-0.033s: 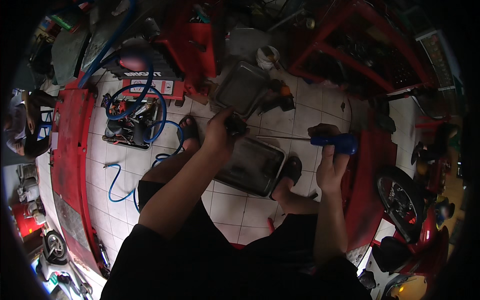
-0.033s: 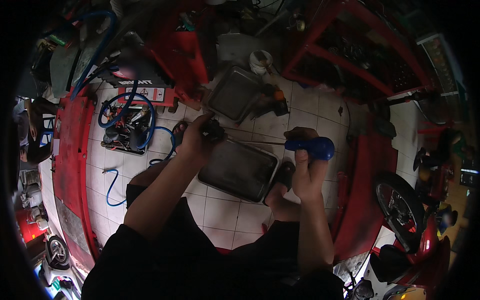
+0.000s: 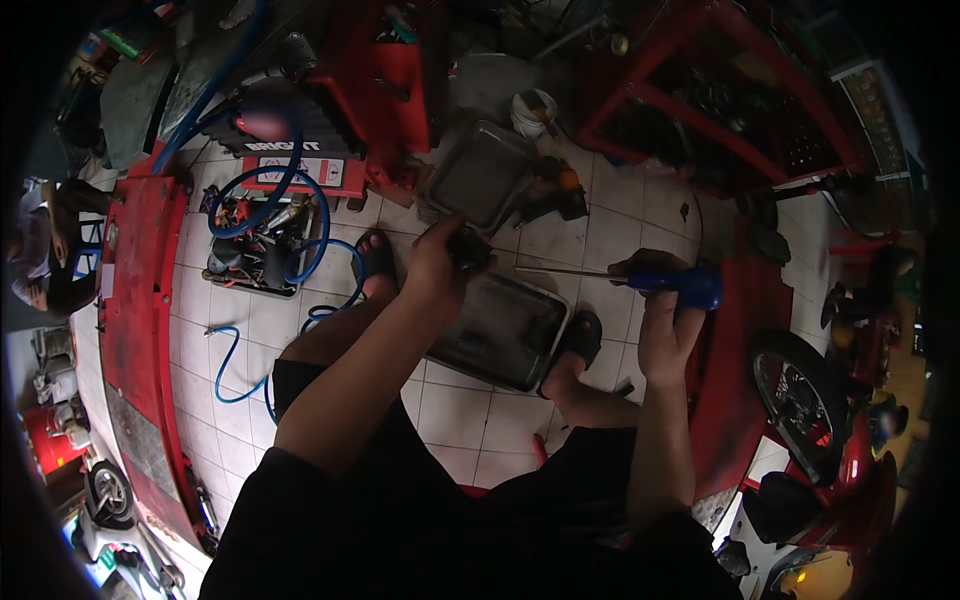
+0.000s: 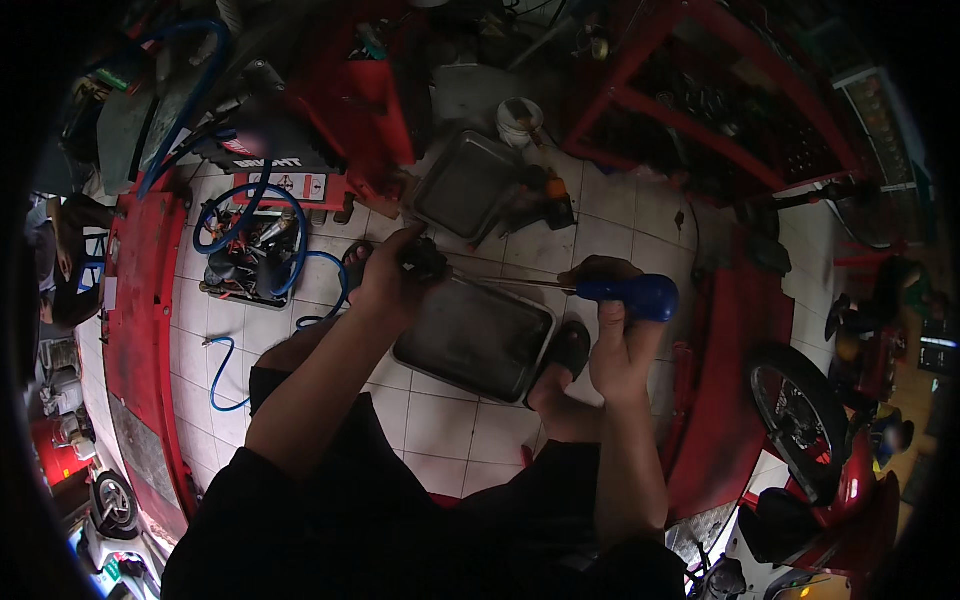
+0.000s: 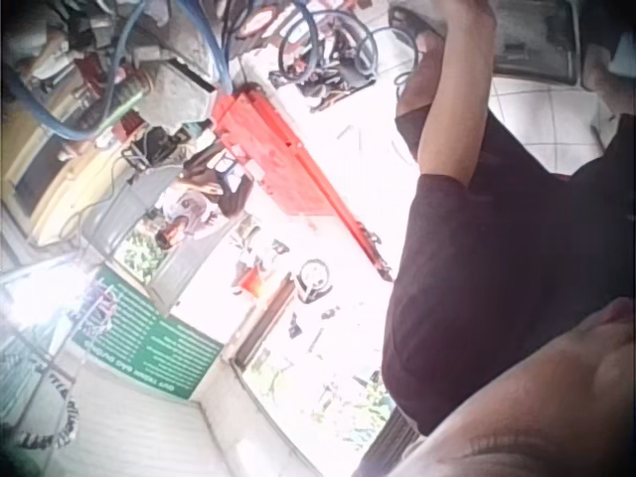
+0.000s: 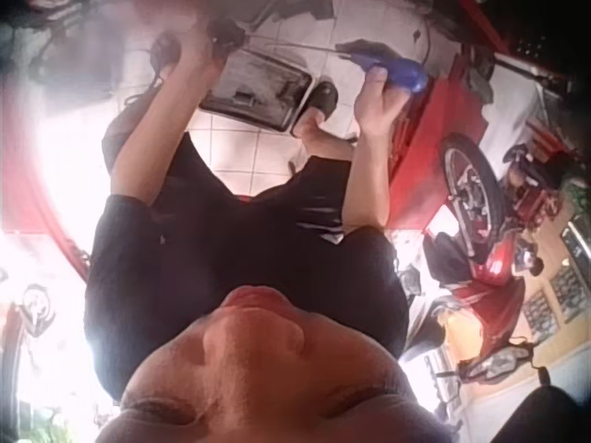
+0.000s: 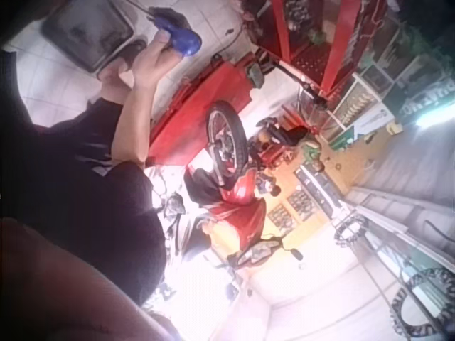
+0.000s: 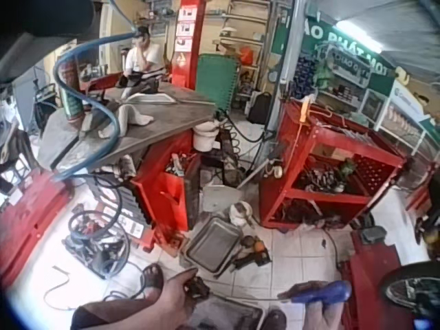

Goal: The person holds a starter motor over a tray, uses a screwdriver to loosen a fastener, and then pulls the starter motor casing apart to show the internal components.

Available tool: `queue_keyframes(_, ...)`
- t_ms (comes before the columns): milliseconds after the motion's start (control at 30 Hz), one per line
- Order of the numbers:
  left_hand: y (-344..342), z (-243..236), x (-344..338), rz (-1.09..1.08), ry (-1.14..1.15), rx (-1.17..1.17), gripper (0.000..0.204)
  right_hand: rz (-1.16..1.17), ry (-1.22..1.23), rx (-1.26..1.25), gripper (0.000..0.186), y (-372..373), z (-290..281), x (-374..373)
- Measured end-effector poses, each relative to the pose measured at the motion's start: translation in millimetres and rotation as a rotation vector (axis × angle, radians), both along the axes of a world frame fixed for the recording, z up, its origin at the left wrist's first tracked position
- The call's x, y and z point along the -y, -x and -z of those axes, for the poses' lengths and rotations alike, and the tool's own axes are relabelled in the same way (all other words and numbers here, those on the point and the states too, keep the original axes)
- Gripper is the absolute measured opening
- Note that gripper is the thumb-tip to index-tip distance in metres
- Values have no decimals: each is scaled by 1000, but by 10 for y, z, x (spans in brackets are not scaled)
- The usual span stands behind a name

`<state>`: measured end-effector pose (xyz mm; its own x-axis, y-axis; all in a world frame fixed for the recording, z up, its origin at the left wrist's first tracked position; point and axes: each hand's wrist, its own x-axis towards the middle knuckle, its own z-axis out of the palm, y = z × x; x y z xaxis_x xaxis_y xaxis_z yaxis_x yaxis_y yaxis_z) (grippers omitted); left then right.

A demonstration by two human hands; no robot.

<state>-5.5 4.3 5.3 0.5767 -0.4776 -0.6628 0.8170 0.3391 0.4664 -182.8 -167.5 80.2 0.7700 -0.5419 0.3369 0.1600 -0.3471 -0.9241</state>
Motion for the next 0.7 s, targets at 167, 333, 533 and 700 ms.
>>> queue_keyframes(167, 40, 129, 15, 35, -113, 59, 24, 8, -234, 214, 51, 155, -33, 67)
queue_keyframes(333, 59, 182, -5, 57, -161, 84, 34, -64, -269, 210, 50, 149, -71, -16)
queue_keyframes(533, 81, 185, -6, 70, -147, 128, 35, -33, -216, 221, 48, 124, -35, -55)
queue_keyframes(700, 136, 164, 40, 72, -183, 150, 34, -69, -291, 235, 43, 142, -81, -50)
